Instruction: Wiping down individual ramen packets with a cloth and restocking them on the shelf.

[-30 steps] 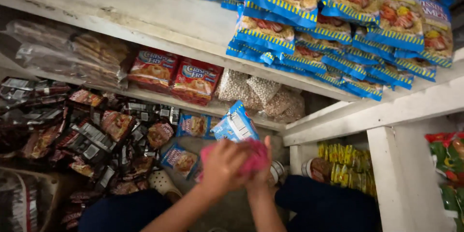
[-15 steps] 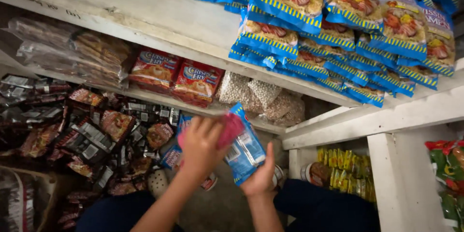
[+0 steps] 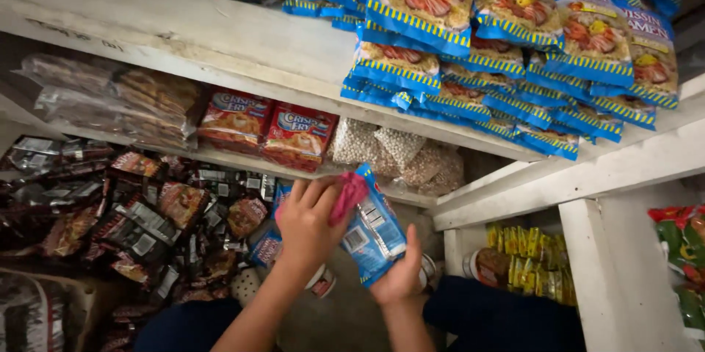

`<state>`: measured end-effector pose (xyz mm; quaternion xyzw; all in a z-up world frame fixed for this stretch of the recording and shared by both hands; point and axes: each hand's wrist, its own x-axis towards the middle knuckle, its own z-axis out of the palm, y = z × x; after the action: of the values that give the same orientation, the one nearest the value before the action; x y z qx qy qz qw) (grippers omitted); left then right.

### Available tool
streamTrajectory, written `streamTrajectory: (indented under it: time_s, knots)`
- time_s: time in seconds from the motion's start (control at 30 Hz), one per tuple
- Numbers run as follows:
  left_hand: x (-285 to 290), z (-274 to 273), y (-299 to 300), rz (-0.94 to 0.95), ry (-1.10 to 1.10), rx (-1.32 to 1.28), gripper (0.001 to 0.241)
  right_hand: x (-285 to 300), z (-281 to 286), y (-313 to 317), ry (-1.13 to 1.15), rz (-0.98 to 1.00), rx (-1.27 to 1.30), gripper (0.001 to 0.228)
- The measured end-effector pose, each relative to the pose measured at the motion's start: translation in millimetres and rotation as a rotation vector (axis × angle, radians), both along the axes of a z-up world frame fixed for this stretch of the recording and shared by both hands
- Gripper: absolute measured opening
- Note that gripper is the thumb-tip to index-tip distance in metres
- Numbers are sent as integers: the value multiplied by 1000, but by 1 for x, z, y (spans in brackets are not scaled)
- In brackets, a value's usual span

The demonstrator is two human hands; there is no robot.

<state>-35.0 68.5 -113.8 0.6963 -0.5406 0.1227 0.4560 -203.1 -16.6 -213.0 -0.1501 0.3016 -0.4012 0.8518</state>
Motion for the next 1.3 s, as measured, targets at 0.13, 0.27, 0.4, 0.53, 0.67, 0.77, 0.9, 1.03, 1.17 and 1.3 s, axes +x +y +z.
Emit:
streamTrajectory:
  time_s: [0.13, 0.27, 0.4, 0.53, 0.67, 0.77, 0.9, 1.03, 1.17, 1.3]
  knots:
    - [-23, -12, 4, -48, -14, -48, 45, -6, -22, -6, -17, 28, 26, 66]
    - [-57, -13, 7, -301, -150, -81, 47, -34, -74, -32, -738, 414, -232, 59]
    - [-43, -16, -4, -305, -191, -96, 45, -19, 2, -14, -878, 516, 51, 67]
    - [-10, 3, -2, -138, -98, -60, 50, -3, 28, 1, -113, 40, -74, 70]
    - [-20, -20, -1, -85, -36, -47, 50, -2, 11, 0, 3, 23, 71, 74]
    - [-61, -46, 2, -341, -86, -95, 42, -21, -32, -19, 26, 11, -151, 65]
    - [-62, -6, 7, -393, -136, -78, 53, -35, -55, -34, -445, 523, 221, 83]
    - [-24, -25, -11, -218, -139, 8, 45, -11, -6, -11, -169, 13, -50, 63]
    - [-4, 3, -19, 15, -32, -65, 42, 2, 38, -4, 43, -39, 88, 75]
    - [-36, -17, -6, -85, -73, -16, 45, -10, 0, -10, 31, -5, 75, 73]
